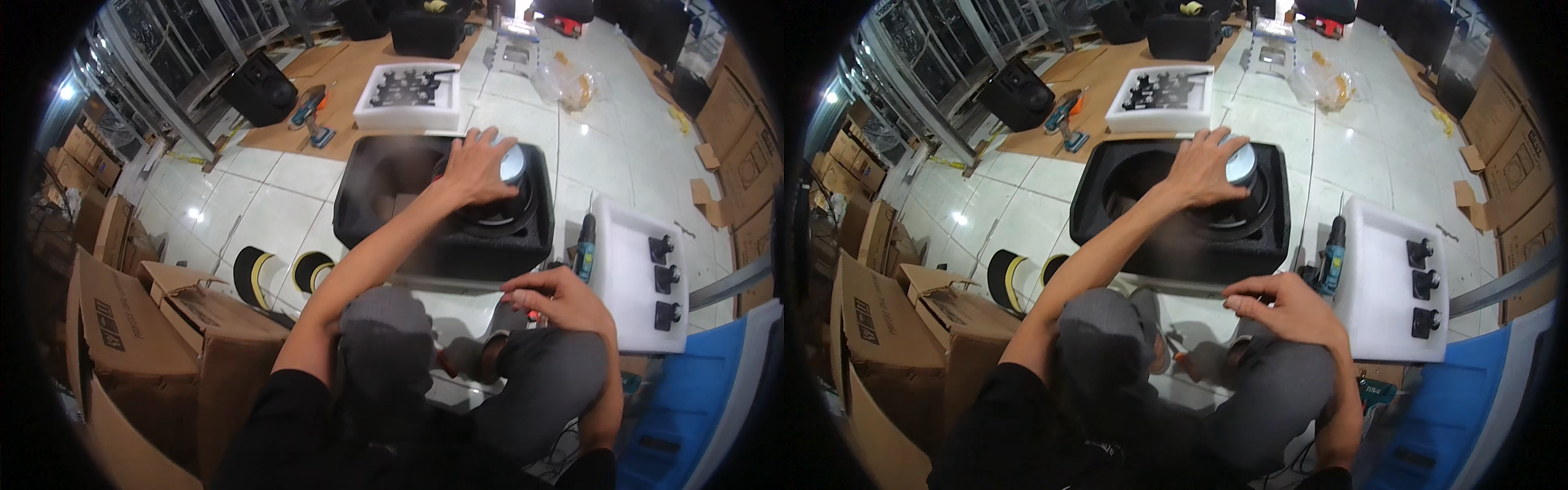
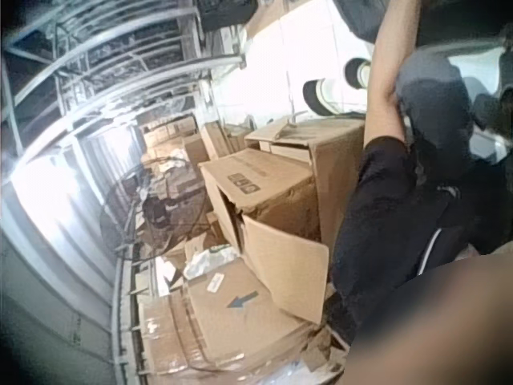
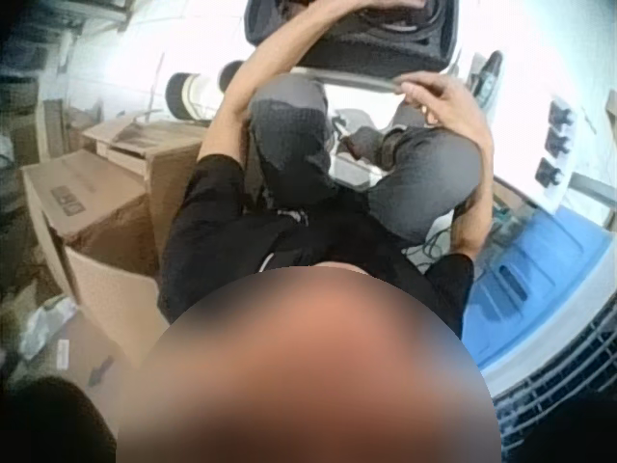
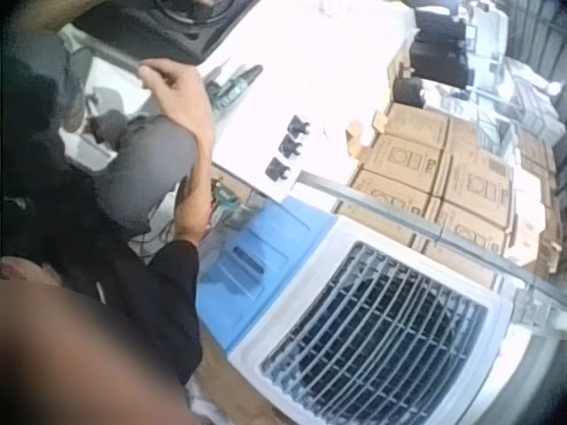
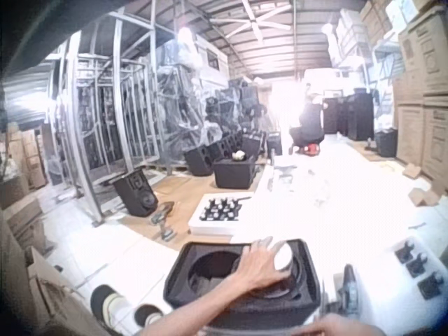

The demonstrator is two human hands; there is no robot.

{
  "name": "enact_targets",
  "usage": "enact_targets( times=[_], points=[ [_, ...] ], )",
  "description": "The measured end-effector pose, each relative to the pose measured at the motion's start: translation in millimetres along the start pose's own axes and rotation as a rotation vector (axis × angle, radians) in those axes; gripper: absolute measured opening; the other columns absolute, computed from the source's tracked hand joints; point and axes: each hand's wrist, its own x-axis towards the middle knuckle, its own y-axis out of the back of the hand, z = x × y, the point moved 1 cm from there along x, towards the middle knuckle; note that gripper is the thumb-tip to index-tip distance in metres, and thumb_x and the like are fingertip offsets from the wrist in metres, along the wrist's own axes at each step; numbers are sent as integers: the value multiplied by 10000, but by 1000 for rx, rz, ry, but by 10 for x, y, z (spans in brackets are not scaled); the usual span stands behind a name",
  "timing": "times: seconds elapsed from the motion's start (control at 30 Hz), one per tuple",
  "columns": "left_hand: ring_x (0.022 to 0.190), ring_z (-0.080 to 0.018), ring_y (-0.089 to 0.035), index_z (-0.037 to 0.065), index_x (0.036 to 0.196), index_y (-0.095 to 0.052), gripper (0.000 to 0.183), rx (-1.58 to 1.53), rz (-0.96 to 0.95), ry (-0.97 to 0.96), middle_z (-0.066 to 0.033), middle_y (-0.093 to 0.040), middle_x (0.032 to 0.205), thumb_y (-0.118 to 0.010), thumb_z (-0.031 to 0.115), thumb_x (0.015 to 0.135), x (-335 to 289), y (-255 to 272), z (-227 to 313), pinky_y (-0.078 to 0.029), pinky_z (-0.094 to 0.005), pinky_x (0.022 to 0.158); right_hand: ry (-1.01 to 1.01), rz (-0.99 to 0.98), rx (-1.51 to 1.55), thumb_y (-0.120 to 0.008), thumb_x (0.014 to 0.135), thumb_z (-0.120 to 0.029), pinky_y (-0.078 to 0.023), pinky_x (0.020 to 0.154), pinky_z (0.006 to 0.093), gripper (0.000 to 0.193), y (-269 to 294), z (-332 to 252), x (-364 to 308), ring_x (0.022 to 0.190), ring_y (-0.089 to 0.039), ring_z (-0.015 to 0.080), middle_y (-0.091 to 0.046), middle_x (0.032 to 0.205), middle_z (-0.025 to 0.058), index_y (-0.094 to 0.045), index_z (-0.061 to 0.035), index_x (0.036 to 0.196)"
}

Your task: The person sits on the floor and assembles a speaker by soldering wires to the driver terminals, then places the driver into a foam-lined enclosure and secures it. The person uses a soldering iron and handles wires and speaker components.

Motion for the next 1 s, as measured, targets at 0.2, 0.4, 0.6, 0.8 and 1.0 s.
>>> enact_targets(
  times=[0.2,0.4,0.6,0.8,1.0],
  points=[
    [1307,-419,-485,143,1366,-629,807,-46,66,-14,-242,-523,1424,-826,415,633,-5,4,20,-404,-520,1076,-35,17,-45,-671,982,-216,-534,751,253,343,24,40,-6,864,-672,112,-767,1014,105,-696,30,1219],
    [1284,-398,-514,107,1339,-644,783,-153,144,-22,-234,-540,1414,-848,360,627,-68,85,-59,-389,-444,1106,34,12,-22,-658,989,-215,-543,760,263,339,11,19,13,871,-681,121,-768,1016,100,-696,29,1222],
    [1216,-280,-592,62,1346,-638,760,-602,402,104,-185,-613,1352,-890,232,649,-248,226,-409,-439,-368,1070,37,5,16,-653,991,-201,-564,835,285,322,-29,-4,57,911,-698,146,-765,1028,112,-700,28,1212],
    [1037,-149,-642,16,1486,-483,693,-1443,637,328,-97,-657,1228,-695,-22,828,-575,303,-815,-515,-279,931,60,19,-17,-656,988,-192,-565,835,284,299,-36,-21,45,893,-701,139,-767,1008,120,-714,30,1179],
    [1089,-203,-650,44,1519,-410,609,-1725,710,347,-117,-638,1242,-556,121,934,-846,228,-1083,-542,-352,950,247,229,-74,-632,1008,-242,-555,689,259,323,124,-194,451,775,-670,107,-741,873,94,-728,61,1068]
  ],
)
